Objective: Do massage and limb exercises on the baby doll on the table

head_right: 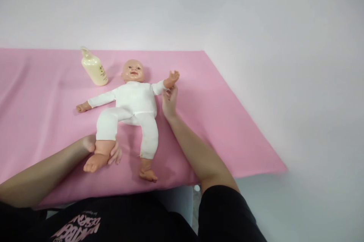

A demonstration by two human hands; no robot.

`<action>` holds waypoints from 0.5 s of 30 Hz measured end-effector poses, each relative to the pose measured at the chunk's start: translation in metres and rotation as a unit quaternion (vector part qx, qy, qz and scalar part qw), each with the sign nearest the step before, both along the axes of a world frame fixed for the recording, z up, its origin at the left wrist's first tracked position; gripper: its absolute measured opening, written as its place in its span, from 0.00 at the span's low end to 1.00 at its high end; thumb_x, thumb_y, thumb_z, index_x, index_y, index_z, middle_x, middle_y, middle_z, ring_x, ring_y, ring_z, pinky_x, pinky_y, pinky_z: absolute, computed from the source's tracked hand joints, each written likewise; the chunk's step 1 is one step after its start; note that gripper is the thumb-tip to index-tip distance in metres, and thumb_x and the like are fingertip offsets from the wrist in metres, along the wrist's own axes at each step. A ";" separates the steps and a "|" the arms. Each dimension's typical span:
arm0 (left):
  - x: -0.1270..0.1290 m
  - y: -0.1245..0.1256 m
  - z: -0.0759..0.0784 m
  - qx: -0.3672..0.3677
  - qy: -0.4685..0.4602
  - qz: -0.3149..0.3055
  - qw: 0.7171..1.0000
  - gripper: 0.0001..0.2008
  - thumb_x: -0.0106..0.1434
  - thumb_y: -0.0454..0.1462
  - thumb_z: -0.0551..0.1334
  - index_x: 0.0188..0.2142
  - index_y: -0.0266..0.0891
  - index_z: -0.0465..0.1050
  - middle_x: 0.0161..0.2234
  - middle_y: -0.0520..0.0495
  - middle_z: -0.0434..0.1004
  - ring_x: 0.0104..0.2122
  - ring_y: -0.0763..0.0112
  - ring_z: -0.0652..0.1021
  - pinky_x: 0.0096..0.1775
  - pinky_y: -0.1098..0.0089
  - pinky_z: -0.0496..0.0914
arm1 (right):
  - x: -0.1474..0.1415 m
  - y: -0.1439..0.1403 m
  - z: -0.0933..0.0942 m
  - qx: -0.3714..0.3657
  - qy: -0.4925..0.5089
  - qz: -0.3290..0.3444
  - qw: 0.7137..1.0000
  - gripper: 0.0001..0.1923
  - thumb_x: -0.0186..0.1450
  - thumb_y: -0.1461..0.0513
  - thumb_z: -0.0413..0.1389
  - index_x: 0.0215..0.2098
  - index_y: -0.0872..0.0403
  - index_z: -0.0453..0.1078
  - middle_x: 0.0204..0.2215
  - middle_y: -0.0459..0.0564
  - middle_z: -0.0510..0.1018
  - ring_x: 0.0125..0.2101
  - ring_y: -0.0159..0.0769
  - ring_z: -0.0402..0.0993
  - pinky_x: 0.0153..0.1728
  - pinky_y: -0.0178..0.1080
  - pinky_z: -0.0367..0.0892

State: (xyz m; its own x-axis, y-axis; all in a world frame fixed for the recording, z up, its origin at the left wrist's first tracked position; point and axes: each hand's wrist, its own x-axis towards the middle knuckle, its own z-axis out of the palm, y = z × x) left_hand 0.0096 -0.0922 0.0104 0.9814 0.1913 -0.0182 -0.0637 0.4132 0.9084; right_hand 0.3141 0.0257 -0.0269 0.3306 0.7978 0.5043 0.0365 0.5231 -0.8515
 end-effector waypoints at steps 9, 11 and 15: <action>0.012 -0.010 0.039 0.018 0.118 -0.167 0.979 0.19 0.49 0.39 0.77 0.42 0.43 0.82 0.34 0.43 0.81 0.41 0.47 0.84 0.43 0.55 0.78 | 0.024 0.027 -0.026 -0.163 0.227 0.010 0.960 0.18 0.68 0.53 0.52 0.54 0.46 0.58 0.54 0.53 0.76 0.53 0.37 0.79 0.57 0.50 0.75; 0.014 -0.013 0.042 0.027 0.117 -0.130 0.984 0.16 0.48 0.38 0.77 0.38 0.42 0.82 0.32 0.44 0.81 0.40 0.47 0.84 0.43 0.55 0.78 | 0.025 0.029 -0.027 -0.164 0.234 0.013 0.958 0.17 0.68 0.53 0.52 0.53 0.46 0.58 0.54 0.53 0.77 0.53 0.37 0.79 0.57 0.51 0.74; 0.010 -0.011 0.038 0.014 0.135 -0.152 0.979 0.15 0.49 0.41 0.77 0.37 0.42 0.81 0.31 0.45 0.80 0.40 0.48 0.84 0.43 0.56 0.78 | 0.023 0.026 -0.022 -0.167 0.244 0.022 0.955 0.20 0.67 0.54 0.53 0.55 0.46 0.57 0.57 0.54 0.74 0.54 0.37 0.78 0.58 0.50 0.73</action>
